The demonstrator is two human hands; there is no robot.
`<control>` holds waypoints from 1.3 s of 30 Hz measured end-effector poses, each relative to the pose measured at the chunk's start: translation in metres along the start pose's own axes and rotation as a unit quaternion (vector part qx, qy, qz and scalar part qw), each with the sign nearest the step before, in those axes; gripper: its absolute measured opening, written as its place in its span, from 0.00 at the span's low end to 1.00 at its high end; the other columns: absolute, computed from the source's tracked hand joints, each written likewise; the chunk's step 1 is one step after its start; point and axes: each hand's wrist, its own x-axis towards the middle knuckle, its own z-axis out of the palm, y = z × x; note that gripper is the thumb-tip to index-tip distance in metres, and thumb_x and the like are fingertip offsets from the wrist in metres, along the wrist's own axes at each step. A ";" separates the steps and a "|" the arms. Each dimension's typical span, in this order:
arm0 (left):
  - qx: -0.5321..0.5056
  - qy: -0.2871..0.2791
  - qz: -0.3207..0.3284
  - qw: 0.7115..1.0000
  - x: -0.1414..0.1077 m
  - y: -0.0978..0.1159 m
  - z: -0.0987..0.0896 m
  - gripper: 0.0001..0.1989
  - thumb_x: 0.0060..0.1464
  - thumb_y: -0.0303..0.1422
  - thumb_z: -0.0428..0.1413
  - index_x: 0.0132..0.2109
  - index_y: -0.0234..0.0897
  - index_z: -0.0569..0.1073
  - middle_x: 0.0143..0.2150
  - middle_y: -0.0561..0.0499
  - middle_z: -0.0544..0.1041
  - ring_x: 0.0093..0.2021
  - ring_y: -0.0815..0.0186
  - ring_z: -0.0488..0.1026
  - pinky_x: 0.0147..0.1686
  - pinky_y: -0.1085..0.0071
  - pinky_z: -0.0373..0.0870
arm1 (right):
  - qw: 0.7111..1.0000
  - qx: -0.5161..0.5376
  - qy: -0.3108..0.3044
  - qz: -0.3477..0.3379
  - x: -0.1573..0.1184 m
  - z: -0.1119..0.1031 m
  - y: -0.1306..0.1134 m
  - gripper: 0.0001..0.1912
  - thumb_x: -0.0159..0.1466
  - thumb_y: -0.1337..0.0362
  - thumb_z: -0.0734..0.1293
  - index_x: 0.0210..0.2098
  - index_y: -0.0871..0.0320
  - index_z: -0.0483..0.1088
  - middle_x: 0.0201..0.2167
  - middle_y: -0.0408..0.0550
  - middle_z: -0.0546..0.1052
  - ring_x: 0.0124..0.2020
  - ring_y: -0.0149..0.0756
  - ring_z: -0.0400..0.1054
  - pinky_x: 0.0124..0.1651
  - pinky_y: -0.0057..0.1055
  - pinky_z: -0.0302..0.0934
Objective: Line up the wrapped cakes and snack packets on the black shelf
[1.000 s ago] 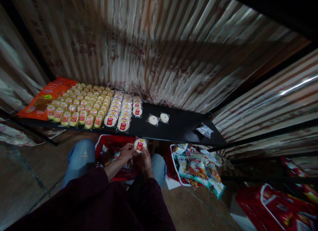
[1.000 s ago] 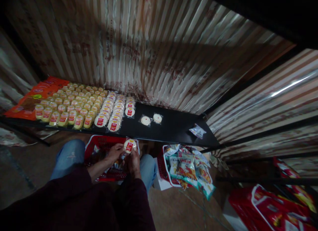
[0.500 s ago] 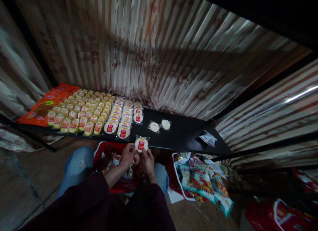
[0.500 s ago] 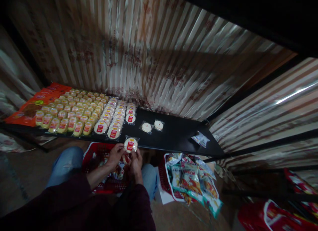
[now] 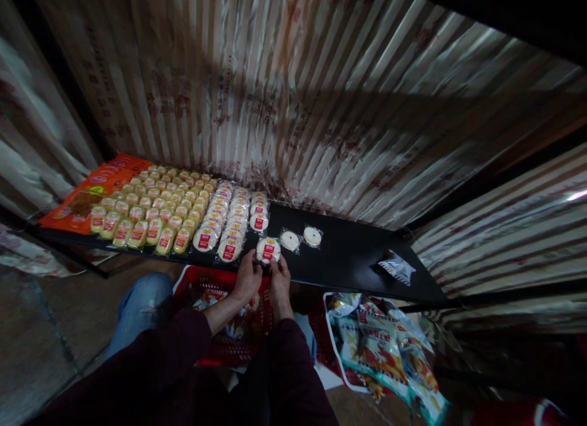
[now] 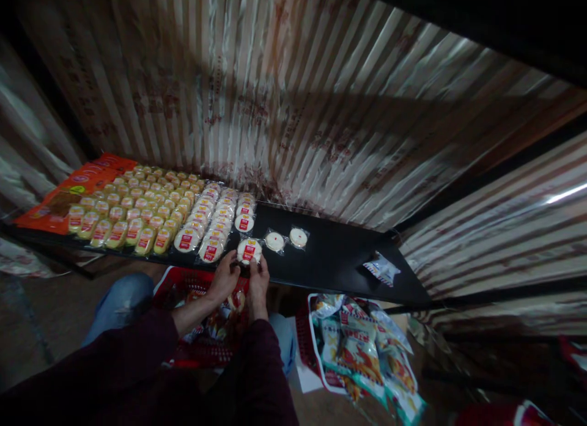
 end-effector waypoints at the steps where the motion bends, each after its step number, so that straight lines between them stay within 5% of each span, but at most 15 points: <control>1: 0.013 0.003 0.004 1.000 0.001 0.002 0.000 0.27 0.48 0.21 0.50 0.57 0.32 0.65 0.58 0.39 0.69 0.58 0.59 0.66 0.61 0.60 0.59 | 1.000 -0.003 0.000 -0.002 0.004 0.002 0.001 0.25 0.53 0.57 0.69 0.50 0.56 0.71 0.45 0.48 0.78 0.41 0.34 0.72 0.45 0.30 0.65; 30: 0.069 0.020 0.078 0.994 0.056 -0.001 0.026 0.24 0.56 0.30 0.47 0.60 0.32 0.65 0.68 0.40 0.55 0.68 0.58 0.50 0.67 0.60 0.44 | 0.994 -0.104 -0.018 -0.042 0.095 0.030 0.012 0.21 0.50 0.56 0.69 0.42 0.57 0.74 0.39 0.47 0.80 0.38 0.36 0.72 0.45 0.33 0.65; 39: 0.070 -0.025 0.104 0.992 0.060 -0.009 0.031 0.24 0.60 0.35 0.43 0.61 0.32 0.64 0.69 0.42 0.52 0.70 0.57 0.43 0.68 0.56 0.41 | 0.976 -0.200 -0.029 -0.077 0.100 0.032 0.018 0.17 0.52 0.58 0.68 0.40 0.57 0.74 0.36 0.47 0.80 0.36 0.37 0.71 0.46 0.34 0.63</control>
